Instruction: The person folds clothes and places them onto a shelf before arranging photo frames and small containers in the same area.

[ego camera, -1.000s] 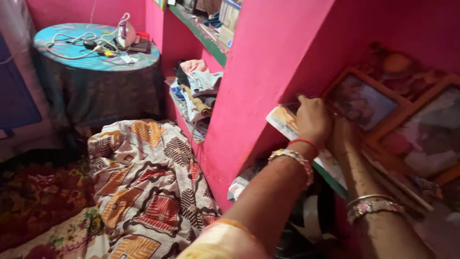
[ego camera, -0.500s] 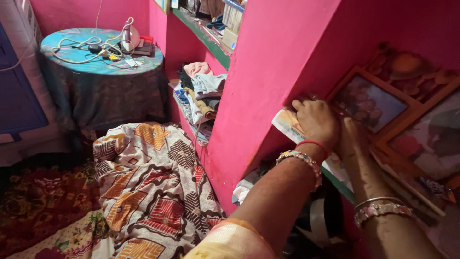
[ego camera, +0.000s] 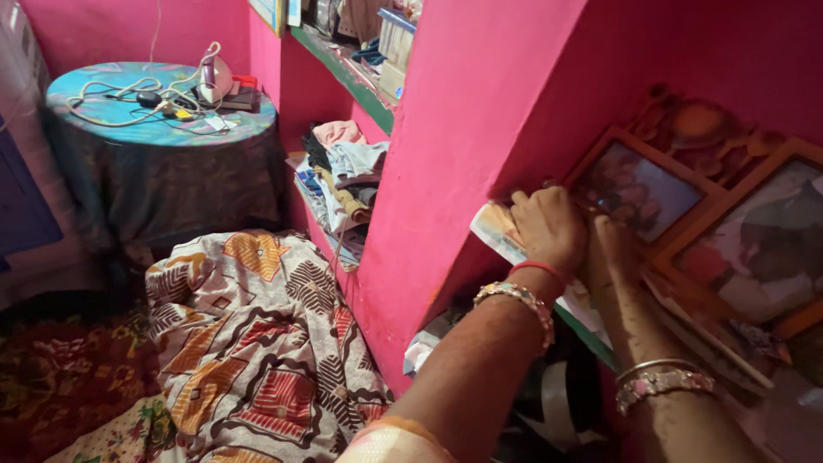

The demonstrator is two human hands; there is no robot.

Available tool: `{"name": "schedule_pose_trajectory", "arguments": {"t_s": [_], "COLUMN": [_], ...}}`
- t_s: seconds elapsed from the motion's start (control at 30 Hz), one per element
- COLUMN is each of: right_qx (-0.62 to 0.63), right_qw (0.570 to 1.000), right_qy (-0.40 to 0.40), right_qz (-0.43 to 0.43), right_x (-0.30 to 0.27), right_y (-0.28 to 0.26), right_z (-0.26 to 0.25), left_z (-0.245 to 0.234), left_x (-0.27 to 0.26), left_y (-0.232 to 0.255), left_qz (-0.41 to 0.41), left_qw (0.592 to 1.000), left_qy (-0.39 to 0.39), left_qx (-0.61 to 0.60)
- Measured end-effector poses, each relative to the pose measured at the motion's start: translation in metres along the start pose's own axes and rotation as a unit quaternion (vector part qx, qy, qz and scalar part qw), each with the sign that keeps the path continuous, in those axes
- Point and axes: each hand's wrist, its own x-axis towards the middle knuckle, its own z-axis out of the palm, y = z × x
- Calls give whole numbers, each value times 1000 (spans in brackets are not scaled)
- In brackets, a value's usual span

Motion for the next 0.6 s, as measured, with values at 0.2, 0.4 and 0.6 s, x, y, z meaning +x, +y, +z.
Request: {"name": "schedule_pose_trajectory", "arguments": {"t_s": [0.2, 0.4, 0.6], "right_qx": [-129, 21, 106], "right_qw": [973, 993, 982], "right_qy": [190, 56, -156], "right_qz": [-2, 103, 0], "right_x": [-16, -57, -93], "right_y": [-15, -11, 50], "right_z": [-21, -78, -141], "left_z": [-2, 14, 20], "left_x": [5, 10, 8], "left_y": [-3, -16, -18], "left_qz": [32, 66, 74], "left_qw": [999, 998, 997], "left_qy": [3, 10, -8], "left_qx": [-15, -11, -25]}}
